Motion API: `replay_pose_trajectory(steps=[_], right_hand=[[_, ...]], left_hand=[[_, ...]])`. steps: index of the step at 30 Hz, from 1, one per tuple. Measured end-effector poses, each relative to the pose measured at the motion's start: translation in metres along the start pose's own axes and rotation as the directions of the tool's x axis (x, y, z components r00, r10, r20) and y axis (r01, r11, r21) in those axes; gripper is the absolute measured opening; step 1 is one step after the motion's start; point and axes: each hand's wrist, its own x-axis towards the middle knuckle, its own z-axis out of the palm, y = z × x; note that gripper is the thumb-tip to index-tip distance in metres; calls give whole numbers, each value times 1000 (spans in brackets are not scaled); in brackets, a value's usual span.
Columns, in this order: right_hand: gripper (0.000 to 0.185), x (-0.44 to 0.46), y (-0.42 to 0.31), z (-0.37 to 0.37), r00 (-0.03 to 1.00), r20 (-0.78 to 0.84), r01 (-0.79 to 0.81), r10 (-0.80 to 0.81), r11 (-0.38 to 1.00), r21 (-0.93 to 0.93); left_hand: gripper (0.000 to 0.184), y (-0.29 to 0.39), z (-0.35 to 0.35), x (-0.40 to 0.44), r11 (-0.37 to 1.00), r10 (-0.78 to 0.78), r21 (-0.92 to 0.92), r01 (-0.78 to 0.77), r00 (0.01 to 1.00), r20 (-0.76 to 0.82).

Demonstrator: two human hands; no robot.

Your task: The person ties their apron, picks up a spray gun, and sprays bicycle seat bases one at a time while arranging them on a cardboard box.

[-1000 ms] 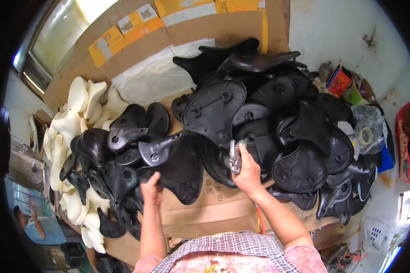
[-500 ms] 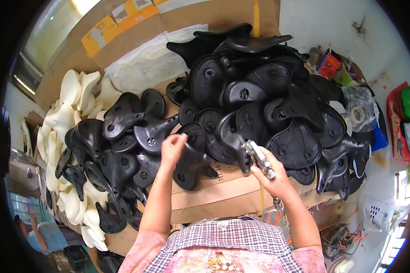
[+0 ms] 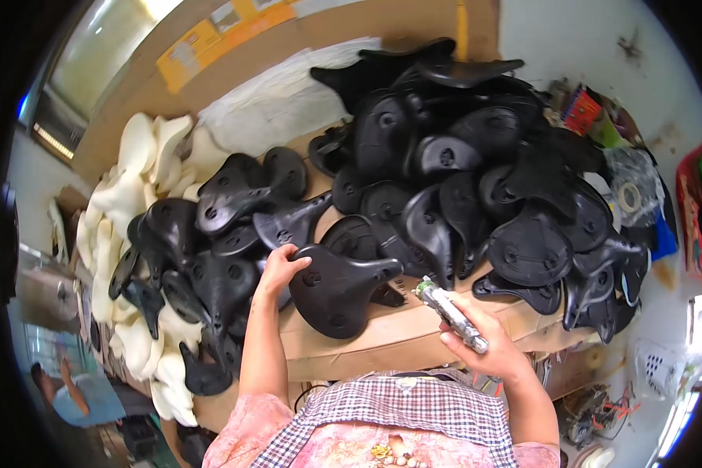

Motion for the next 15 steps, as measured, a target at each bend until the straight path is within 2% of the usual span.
replay_pose_trajectory(steps=[1,2,3,4,6,7,9,12,13,15], right_hand=[[56,5,-2,3,999,28,27,-28,999,32],[56,9,-8,6,998,55,35,-37,999,40],[55,13,-17,8,993,104,34,-47,991,131],[55,16,-22,12,987,149,22,-56,975,219],[55,19,-25,20,974,202,47,-108,958,282],[54,22,-29,23,965,245,10,-89,952,307],[52,27,-34,28,941,336,-69,-35,954,293],[57,37,-26,37,925,374,-24,-66,972,233],[57,41,-25,42,939,304,84,-159,966,243],[60,46,-38,43,968,201,92,-154,953,287]], left_hand=[[26,-9,-7,-20,938,27,-345,-37,999,-33],[19,-18,-14,-39,759,50,-644,-90,996,-81],[14,-26,-20,-56,716,14,-675,-177,971,-240],[9,-28,-24,-69,524,-98,-821,-225,942,-320],[8,-62,-20,-79,156,-215,-915,-373,891,-400],[11,-57,-18,-85,62,-289,-926,-372,881,-373],[12,-58,-9,-88,22,-336,-892,-452,837,-432],[13,-78,1,-87,-4,-406,-874,-487,799,-443],[12,-77,4,-91,16,-412,-877,-480,796,-443],[12,-82,9,-97,37,-415,-882,-470,796,-441]])
